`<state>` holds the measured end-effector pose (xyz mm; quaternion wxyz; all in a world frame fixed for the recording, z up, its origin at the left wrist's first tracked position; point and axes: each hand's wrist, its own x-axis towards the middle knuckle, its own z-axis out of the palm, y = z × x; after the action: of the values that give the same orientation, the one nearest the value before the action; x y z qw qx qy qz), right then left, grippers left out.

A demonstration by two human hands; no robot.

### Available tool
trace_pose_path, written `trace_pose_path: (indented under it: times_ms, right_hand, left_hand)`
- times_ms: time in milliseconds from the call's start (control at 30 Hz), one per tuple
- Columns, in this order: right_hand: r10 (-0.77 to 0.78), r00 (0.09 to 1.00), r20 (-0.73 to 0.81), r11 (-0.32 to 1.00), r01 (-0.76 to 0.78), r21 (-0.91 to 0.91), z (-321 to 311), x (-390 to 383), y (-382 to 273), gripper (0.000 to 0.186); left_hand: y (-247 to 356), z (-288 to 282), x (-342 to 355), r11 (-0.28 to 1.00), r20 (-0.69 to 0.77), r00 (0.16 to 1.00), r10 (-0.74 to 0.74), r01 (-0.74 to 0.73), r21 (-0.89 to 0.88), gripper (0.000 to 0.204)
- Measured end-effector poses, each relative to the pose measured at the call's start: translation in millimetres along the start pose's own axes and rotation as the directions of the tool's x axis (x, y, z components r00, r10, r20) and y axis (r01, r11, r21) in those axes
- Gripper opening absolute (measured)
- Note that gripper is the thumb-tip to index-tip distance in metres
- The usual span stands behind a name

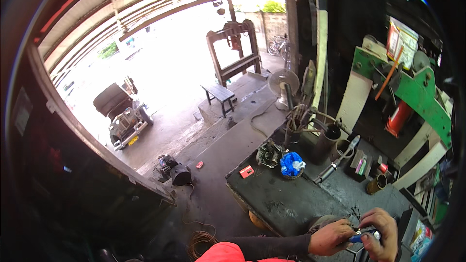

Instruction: The person disassembles a mechanical component on a workbench, removes a cylindrical part, and uses a hacksaw to cut a section of the housing. The person handles the parts with both hands and uses tools to manipulate the component.

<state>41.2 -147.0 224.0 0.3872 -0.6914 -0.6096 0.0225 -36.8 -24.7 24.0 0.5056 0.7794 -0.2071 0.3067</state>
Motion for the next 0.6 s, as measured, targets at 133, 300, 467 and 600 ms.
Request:
trace_pose_path:
  times_ms: [133, 300, 467, 600]
  right_hand:
    - [0.54, 0.774, 0.33, 0.789, -0.33, -0.518, -33.8, -26.0, -27.3, 0.025]
    - [0.31, 0.862, 0.4, 0.914, -0.154, -0.376, -30.8, -9.9, -58.3, 0.031]
    - [0.637, 0.733, 0.24, 0.698, -0.415, -0.584, -16.1, -14.0, -56.9, 0.036]
    - [0.193, 0.918, 0.346, 0.906, -0.031, -0.423, -17.9, -15.2, -56.7, 0.037]
  left_hand:
    - [27.0, -15.6, 3.5, 0.991, 0.069, 0.993, -0.097, 0.103, -0.083, 0.046]
    - [37.3, -27.6, 14.4, 0.897, 0.207, 0.945, -0.253, 0.309, -0.315, 0.033]
    - [38.7, -22.9, 17.7, 0.946, 0.031, 0.946, -0.324, 0.323, 0.028, 0.03]
    - [35.9, -14.0, 12.6, 0.977, -0.095, 0.98, -0.174, 0.16, -0.144, 0.044]
